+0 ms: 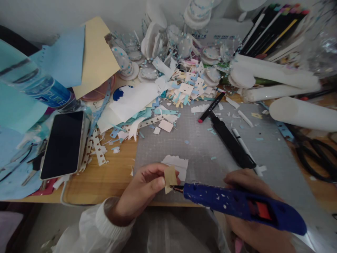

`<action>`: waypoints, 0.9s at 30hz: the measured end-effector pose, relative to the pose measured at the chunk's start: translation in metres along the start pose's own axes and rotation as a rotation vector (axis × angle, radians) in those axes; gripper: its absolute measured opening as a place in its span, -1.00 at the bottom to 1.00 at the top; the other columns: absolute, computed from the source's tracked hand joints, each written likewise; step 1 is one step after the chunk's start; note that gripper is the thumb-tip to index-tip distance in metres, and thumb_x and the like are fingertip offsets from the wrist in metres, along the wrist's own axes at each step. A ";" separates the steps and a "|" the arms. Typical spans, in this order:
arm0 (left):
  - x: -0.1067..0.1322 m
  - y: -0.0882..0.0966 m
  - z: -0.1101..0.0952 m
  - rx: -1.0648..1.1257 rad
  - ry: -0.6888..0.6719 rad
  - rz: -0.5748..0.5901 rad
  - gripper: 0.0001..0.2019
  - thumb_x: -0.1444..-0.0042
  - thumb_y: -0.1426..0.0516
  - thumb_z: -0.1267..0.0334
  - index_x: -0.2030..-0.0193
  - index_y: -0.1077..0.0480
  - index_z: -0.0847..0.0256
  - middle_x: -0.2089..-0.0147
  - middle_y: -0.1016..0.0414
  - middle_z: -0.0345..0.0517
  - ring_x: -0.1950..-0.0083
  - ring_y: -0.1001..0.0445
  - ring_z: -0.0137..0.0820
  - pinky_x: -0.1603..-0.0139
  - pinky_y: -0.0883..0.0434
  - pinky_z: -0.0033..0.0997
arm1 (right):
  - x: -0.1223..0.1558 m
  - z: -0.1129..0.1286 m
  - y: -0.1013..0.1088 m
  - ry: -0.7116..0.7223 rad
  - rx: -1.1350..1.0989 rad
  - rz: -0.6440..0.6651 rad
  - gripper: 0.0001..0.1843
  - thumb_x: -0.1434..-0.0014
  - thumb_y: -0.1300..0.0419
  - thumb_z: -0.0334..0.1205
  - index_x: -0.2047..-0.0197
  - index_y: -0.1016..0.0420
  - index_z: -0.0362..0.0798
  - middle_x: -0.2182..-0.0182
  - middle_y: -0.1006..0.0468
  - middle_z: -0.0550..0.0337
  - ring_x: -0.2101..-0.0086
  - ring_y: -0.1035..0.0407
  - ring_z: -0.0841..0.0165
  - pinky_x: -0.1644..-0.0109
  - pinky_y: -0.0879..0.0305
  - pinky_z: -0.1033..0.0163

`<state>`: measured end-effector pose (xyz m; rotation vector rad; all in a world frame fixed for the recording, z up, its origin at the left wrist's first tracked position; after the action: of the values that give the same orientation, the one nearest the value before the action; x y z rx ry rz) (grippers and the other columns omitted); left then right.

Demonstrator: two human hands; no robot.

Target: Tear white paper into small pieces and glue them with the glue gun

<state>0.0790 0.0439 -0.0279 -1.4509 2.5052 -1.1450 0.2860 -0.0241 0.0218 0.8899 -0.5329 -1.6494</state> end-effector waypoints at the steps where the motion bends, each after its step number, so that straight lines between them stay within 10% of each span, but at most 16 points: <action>1: 0.000 0.000 0.000 0.007 0.004 0.001 -0.73 0.02 -0.33 0.04 0.25 -0.59 0.15 0.29 -0.62 -0.14 0.26 -0.52 -0.40 0.17 -0.39 -0.46 | -0.001 0.001 0.000 0.017 0.003 0.003 -0.70 0.08 -0.15 -0.26 0.19 -0.33 0.11 0.43 -0.44 0.27 0.51 -0.43 0.32 0.49 -0.35 0.26; 27: -0.002 0.002 0.004 -0.006 0.007 -0.029 -0.73 0.01 -0.32 0.04 0.25 -0.59 0.17 0.28 -0.62 -0.13 0.27 -0.52 -0.40 0.22 -0.39 -0.45 | 0.003 0.001 0.009 0.188 0.177 0.033 -0.68 -0.07 -0.11 -0.09 0.07 -0.34 0.10 0.29 -0.49 0.17 0.42 -0.48 0.26 0.43 -0.38 0.23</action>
<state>0.0805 0.0438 -0.0323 -1.4926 2.5026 -1.1490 0.2901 -0.0290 0.0283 1.1473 -0.5653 -1.4861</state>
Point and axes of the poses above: each hand's wrist, its own x-axis away from the middle knuckle, its own y-axis out of the back of the hand, z = x × y, the point moved 5 cm from there along -x, towards the middle knuckle
